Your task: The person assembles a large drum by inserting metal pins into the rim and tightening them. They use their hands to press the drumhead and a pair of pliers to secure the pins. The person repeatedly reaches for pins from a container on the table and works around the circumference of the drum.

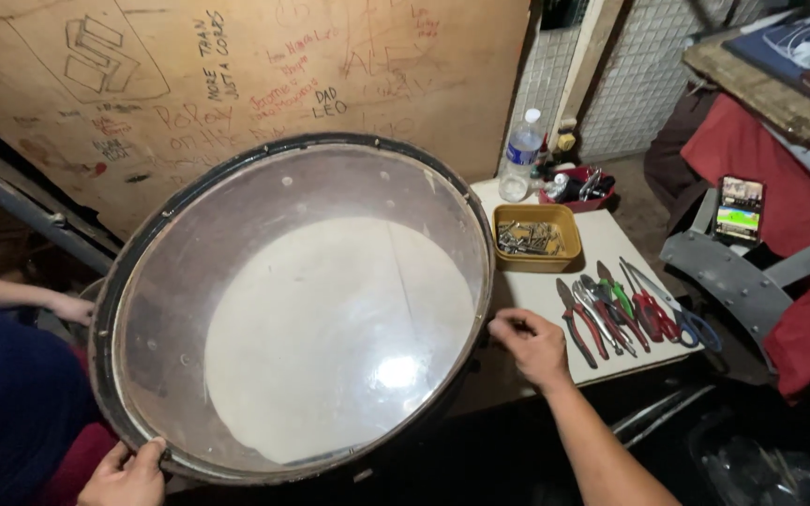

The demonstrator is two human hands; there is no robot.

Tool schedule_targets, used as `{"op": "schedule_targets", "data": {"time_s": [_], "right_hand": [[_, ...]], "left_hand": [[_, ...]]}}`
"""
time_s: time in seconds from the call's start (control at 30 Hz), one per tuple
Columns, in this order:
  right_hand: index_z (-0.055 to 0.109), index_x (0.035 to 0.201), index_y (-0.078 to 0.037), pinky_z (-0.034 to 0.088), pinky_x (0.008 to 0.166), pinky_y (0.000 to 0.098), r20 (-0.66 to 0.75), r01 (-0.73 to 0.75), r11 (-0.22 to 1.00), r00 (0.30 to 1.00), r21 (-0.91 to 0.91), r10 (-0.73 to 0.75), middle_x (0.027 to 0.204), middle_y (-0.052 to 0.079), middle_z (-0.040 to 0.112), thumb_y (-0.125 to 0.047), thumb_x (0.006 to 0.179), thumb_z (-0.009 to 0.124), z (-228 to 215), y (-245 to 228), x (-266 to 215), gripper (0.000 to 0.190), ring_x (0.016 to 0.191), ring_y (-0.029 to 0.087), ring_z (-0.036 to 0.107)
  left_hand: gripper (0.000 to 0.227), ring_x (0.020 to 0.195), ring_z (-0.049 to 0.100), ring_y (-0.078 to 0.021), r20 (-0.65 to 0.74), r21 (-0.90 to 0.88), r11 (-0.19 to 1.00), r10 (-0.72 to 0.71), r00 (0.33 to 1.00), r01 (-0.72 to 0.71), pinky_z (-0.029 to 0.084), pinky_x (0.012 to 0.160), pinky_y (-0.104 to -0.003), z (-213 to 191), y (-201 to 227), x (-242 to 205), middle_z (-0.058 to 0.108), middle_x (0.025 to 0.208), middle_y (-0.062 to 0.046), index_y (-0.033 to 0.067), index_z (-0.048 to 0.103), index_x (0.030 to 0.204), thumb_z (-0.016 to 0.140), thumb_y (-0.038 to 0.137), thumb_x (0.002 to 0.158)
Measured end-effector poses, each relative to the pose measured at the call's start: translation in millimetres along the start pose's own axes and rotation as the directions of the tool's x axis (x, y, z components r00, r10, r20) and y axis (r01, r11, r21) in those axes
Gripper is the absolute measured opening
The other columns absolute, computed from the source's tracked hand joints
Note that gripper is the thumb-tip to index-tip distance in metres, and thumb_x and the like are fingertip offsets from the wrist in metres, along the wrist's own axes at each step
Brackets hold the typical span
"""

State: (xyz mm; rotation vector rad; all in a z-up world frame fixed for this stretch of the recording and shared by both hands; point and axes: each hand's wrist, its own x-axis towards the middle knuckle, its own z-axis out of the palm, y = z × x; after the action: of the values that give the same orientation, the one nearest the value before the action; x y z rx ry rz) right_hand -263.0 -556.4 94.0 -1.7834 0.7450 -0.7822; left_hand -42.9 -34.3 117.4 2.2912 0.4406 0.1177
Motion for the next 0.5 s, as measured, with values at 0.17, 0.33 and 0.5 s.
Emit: {"op": "schedule_targets", "data": {"time_s": [0.17,0.33,0.5], "right_hand": [[0.077,0.120,-0.007,0.048,0.108,0.0279,0.038,0.026,0.999,0.999,-0.037,-0.025,0.122,0.007,0.078,-0.015,0.085,0.069,14,58,-5,0.037,0.117,0.016,0.070],[0.080,0.109,-0.003,0.053,0.102,0.0261,-0.064,0.015,1.000,0.998,-0.021,-0.016,0.118,0.012,0.078,-0.023,0.088,0.073,25,36,-21,0.030,0.110,0.018,0.073],[0.083,0.103,-0.005,0.054,0.096,0.0236,-0.097,-0.013,1.000,0.995,-0.016,0.011,0.108,0.006,0.081,-0.018,0.084,0.077,21,41,-20,0.023,0.102,0.013,0.075]], "left_hand": [[0.046,0.087,0.068,-0.0199,-0.110,-0.079,0.996,0.037,0.993,-0.046,0.050,0.084,-0.032,12,-13,1,0.075,0.083,-0.009,0.0088,0.081,0.117,0.079,0.037,0.081],[0.041,0.098,0.068,-0.0207,0.086,-0.080,0.997,-0.009,0.996,0.016,0.046,0.091,-0.032,6,-14,13,0.077,0.095,-0.009,0.0058,0.079,0.118,0.071,0.031,0.087],[0.029,0.092,0.064,-0.0104,0.085,-0.410,0.909,0.116,0.990,-0.071,0.049,0.084,-0.022,27,-40,24,0.073,0.102,-0.011,-0.0037,0.073,0.118,0.071,0.010,0.093]]}}
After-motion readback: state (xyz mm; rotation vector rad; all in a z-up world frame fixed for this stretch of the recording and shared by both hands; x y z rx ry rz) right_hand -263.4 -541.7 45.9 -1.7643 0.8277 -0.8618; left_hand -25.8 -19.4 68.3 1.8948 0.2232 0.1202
